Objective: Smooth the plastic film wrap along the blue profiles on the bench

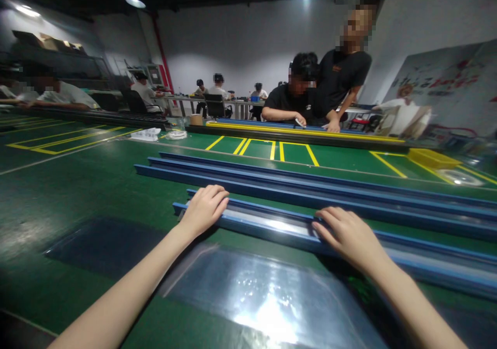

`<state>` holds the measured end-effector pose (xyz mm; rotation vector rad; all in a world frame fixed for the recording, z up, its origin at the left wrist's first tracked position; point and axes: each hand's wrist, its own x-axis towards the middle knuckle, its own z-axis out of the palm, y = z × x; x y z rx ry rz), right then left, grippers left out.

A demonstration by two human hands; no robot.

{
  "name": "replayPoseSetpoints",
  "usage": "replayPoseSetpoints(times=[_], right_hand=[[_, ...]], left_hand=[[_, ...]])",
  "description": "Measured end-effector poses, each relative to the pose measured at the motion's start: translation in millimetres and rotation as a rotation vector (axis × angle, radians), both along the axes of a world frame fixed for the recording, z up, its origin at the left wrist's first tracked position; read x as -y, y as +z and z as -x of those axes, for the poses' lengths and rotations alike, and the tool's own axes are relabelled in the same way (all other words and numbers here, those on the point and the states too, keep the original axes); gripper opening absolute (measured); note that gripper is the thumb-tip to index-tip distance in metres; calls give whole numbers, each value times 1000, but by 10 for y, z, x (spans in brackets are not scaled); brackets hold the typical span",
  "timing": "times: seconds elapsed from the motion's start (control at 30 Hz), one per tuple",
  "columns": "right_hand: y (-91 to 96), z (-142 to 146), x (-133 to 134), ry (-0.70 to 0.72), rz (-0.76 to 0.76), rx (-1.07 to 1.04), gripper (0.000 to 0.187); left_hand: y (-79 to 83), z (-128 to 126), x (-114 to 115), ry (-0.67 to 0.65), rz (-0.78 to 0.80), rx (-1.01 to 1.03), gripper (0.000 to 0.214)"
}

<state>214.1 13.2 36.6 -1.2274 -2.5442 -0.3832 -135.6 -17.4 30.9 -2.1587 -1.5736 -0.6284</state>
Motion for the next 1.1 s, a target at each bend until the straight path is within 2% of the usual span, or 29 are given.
replayPoseSetpoints(times=[0.1,0.2,0.3,0.47,0.6,0.9,1.1], right_hand=[[-114,-367,6,-129,7,43,45],[-206,-521,23,-195,5,70,48],[-237,-486,52,-233,-47,104,45],[-183,-364,113,-246,-77,114,39],[-144,-332,148,-258,-42,95,38],[-71,-350,179,-225,24,2,41],[-96,-544,190,-263,-2,-35,42]], left_hand=[[-66,-182,-32,-58,46,-21,27],[-60,-401,-55,-43,112,-61,28],[4,-716,-66,-64,166,-112,30],[54,-1403,-80,-175,234,-93,30],[13,-1735,-95,-113,281,14,34],[5,-1691,-127,-103,257,9,32],[7,-1363,-168,-56,242,-59,30]])
